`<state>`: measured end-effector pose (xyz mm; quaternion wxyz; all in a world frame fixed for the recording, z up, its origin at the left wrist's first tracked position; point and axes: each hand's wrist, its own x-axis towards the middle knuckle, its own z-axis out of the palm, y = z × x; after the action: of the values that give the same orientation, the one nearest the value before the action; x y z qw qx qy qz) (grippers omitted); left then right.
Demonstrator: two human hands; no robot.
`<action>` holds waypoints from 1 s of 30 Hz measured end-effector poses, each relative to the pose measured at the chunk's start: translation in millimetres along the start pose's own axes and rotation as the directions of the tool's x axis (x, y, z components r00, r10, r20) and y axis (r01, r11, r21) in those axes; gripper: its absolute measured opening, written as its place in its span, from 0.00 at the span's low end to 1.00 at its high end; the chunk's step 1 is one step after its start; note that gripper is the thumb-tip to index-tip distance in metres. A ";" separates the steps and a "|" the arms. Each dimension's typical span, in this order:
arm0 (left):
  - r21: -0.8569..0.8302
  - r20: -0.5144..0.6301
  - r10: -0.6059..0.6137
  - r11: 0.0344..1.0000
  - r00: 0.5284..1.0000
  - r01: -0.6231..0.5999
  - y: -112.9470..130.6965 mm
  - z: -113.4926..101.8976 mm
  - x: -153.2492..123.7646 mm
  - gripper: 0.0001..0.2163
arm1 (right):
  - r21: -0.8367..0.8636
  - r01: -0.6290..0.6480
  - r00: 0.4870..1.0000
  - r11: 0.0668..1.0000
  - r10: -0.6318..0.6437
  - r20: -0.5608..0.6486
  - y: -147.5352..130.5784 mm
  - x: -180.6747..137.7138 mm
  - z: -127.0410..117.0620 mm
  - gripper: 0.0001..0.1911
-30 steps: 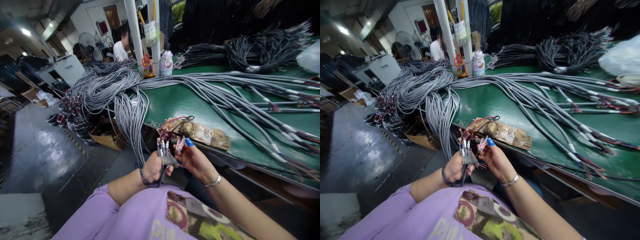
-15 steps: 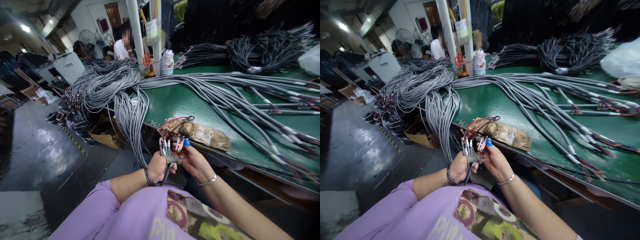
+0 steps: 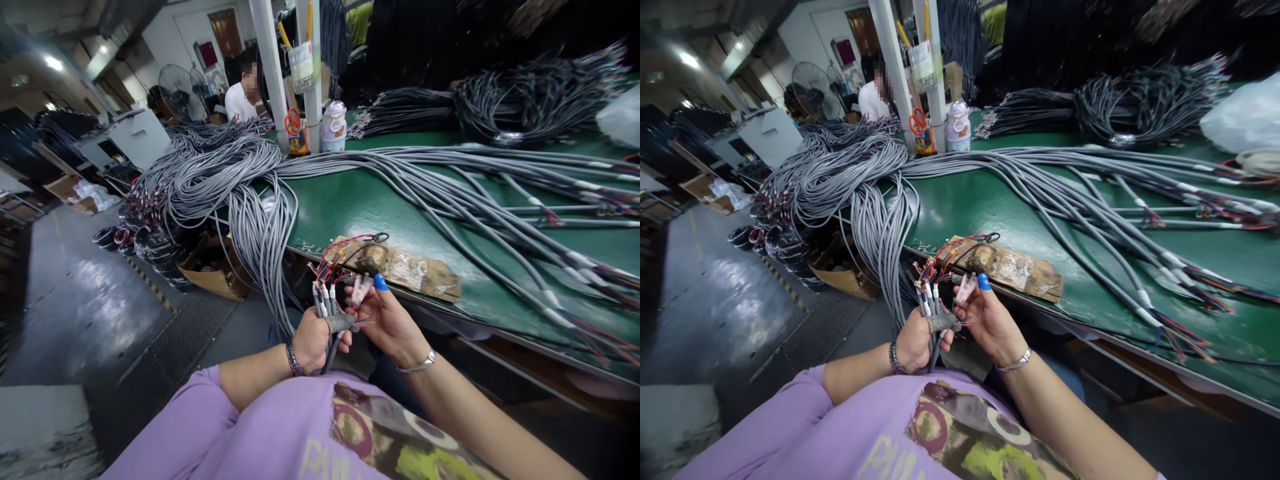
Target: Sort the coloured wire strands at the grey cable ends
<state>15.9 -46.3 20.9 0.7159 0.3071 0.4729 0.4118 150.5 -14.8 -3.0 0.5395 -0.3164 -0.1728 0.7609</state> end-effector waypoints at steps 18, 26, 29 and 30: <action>-0.072 -0.054 0.072 0.995 0.996 -0.076 -3.3 2.9 2.3 0.15 | -0.117 0.011 0.997 0.993 -0.001 0.082 3.8 7.8 -6.2 0.27; -0.009 -0.084 0.060 0.998 0.995 -0.061 -7.7 3.8 5.5 0.17 | -0.058 0.030 0.999 0.998 -0.028 0.019 4.4 12.2 -3.8 0.22; 0.013 -0.092 0.067 0.998 0.993 -0.066 -10.0 2.0 6.6 0.18 | -0.043 0.038 0.999 0.998 -0.037 0.012 7.5 12.4 -3.7 0.21; 0.014 -0.092 0.071 0.997 0.993 -0.070 -10.4 1.6 6.5 0.18 | -0.037 0.046 0.999 0.998 -0.045 0.024 8.1 11.9 -3.8 0.20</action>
<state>21.9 -45.5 10.1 0.6766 0.3082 0.4965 0.4481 144.7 -7.0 -14.3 0.5485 -0.3137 -0.2005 0.7487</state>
